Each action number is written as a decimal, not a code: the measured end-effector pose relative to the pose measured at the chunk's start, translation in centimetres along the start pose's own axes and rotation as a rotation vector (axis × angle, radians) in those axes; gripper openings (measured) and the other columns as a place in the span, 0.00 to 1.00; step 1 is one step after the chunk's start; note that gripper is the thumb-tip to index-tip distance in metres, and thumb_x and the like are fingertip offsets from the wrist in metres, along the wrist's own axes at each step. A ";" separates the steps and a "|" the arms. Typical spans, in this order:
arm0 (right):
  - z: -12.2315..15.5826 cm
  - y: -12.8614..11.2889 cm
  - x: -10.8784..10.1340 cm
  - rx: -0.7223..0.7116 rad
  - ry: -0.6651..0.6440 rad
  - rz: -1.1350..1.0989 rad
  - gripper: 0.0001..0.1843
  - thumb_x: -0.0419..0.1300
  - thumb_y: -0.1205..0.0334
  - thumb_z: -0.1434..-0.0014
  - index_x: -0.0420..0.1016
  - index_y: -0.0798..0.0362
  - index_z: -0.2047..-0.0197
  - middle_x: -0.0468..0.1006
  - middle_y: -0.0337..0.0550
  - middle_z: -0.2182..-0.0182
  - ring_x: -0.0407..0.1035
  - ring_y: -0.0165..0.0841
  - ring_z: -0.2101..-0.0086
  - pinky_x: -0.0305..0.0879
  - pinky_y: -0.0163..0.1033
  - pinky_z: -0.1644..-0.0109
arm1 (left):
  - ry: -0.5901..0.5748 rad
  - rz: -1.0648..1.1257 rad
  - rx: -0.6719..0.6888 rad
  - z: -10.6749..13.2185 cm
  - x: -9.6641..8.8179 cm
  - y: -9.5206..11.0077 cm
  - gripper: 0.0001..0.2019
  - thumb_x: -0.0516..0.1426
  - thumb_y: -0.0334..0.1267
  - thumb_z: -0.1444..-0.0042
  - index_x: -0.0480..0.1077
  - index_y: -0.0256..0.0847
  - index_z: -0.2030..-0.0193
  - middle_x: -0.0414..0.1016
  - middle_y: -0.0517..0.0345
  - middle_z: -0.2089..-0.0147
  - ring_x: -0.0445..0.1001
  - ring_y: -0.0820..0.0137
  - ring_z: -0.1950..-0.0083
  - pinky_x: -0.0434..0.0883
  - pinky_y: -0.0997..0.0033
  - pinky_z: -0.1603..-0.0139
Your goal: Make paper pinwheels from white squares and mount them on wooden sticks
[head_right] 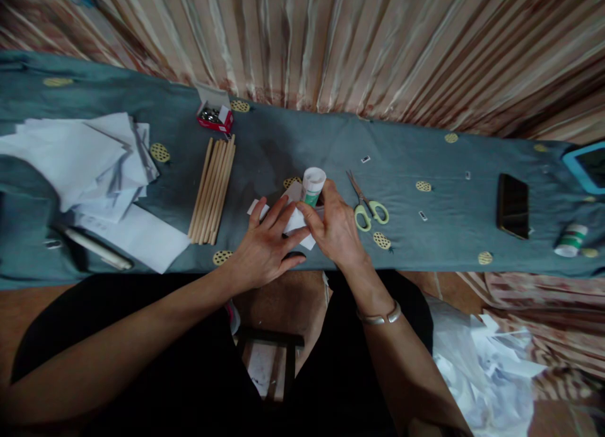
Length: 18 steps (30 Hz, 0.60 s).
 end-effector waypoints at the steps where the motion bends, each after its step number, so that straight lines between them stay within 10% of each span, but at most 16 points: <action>1: 0.0 0.0 0.0 0.006 -0.003 -0.015 0.19 0.57 0.45 0.38 0.66 0.50 0.52 0.78 0.46 0.65 0.76 0.43 0.64 0.69 0.45 0.61 | 0.000 -0.001 0.001 0.0 0.0 0.0 0.26 0.61 0.50 0.43 0.68 0.41 0.40 0.61 0.35 0.32 0.53 0.41 0.28 0.49 0.30 0.33; 9: 0.0 0.1 0.2 0.093 -0.036 -0.243 0.18 0.63 0.47 0.42 0.69 0.48 0.55 0.79 0.40 0.69 0.75 0.38 0.67 0.70 0.43 0.61 | -0.021 -0.013 -0.004 -0.1 -0.1 0.0 0.26 0.60 0.50 0.42 0.68 0.41 0.40 0.60 0.34 0.32 0.53 0.41 0.28 0.48 0.30 0.33; 18: 0.4 2.9 -1.0 0.389 0.123 -1.076 0.15 0.71 0.48 0.50 0.75 0.48 0.66 0.81 0.36 0.69 0.76 0.31 0.67 0.74 0.35 0.61 | -0.029 -0.058 0.016 0.3 0.3 -0.3 0.29 0.60 0.53 0.43 0.65 0.45 0.37 0.58 0.37 0.30 0.51 0.41 0.27 0.47 0.29 0.33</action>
Point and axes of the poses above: each hand's wrist, its own z-axis away from the middle knuckle, its own x-axis out of the palm, y = z × x, the point moved 5 cm from there along -z, towards the middle knuckle
